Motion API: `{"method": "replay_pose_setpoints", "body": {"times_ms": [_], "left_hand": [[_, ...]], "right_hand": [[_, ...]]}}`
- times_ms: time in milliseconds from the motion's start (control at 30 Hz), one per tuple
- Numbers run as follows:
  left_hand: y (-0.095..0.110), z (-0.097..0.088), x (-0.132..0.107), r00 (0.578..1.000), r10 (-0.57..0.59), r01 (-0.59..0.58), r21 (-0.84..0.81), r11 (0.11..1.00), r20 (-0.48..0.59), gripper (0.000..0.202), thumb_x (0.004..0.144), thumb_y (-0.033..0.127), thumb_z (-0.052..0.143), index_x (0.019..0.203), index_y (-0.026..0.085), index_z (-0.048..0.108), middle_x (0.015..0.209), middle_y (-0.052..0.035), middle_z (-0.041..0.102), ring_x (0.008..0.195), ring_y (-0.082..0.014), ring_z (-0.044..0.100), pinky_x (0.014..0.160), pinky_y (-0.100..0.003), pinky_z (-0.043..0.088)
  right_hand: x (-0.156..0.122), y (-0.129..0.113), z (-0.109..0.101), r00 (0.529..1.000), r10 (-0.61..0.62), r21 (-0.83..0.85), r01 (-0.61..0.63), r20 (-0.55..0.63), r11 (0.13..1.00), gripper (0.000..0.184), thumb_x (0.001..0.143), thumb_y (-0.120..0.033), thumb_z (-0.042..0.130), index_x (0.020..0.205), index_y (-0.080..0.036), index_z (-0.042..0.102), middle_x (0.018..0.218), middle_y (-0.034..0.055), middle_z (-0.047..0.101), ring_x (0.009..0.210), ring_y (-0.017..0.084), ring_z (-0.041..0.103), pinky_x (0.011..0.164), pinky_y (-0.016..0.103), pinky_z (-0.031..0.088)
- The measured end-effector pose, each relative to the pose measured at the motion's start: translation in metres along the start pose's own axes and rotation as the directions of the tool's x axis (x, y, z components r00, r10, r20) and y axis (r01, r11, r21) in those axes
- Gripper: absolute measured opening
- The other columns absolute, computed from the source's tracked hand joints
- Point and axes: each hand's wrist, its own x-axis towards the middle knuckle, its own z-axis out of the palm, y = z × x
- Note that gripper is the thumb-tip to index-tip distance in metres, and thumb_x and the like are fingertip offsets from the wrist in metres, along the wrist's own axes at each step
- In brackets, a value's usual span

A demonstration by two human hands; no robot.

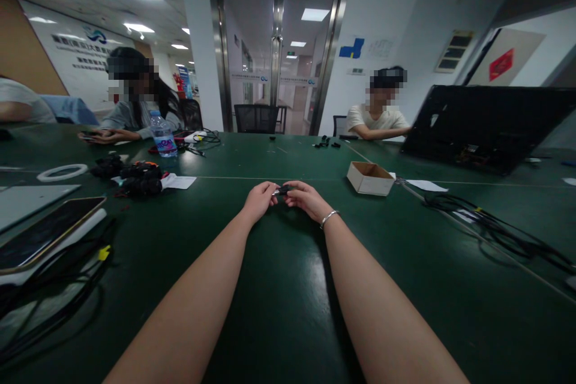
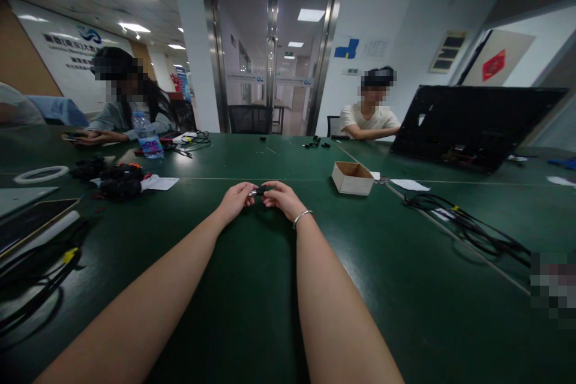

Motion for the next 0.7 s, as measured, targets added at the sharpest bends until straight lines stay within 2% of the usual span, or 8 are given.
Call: {"method": "replay_pose_setpoints", "body": {"times_ms": [233,367,700], "left_hand": [[-0.003,-0.001,0.0,0.999,0.038,-0.038,0.03,0.999,-0.027,0.032,0.087,0.04,0.046,0.088,0.014,0.065,0.055,0.0004,0.055,0.048,-0.0109,0.049,0.05,-0.022,0.037],[-0.002,-0.002,-0.001,0.998,0.027,-0.022,0.072,0.997,-0.063,0.034,0.087,0.041,0.043,0.087,0.015,0.065,0.052,0.0014,0.053,0.045,-0.0105,0.047,0.048,-0.021,0.035],[-0.011,-0.004,0.003,0.994,0.045,-0.031,0.132,0.991,-0.103,0.039,0.087,0.047,0.041,0.086,0.016,0.065,0.048,0.0027,0.05,0.042,-0.0112,0.045,0.048,-0.023,0.034]], "right_hand": [[-0.001,0.0,0.001,1.0,-0.016,-0.029,0.016,0.015,0.999,0.031,0.069,-0.008,0.066,0.098,-0.018,0.062,0.071,-0.0006,0.065,0.062,0.01,0.062,0.058,0.021,0.055],[-0.002,-0.001,0.003,0.999,-0.017,-0.072,0.02,0.038,0.997,0.037,0.064,-0.007,0.069,0.097,-0.02,0.06,0.07,-0.0024,0.064,0.063,0.01,0.063,0.058,0.021,0.054],[0.002,0.003,0.003,0.994,-0.053,-0.175,0.07,0.098,0.982,0.039,0.059,-0.015,0.074,0.094,-0.019,0.056,0.065,-0.005,0.061,0.057,0.009,0.058,0.056,0.02,0.049]]}}
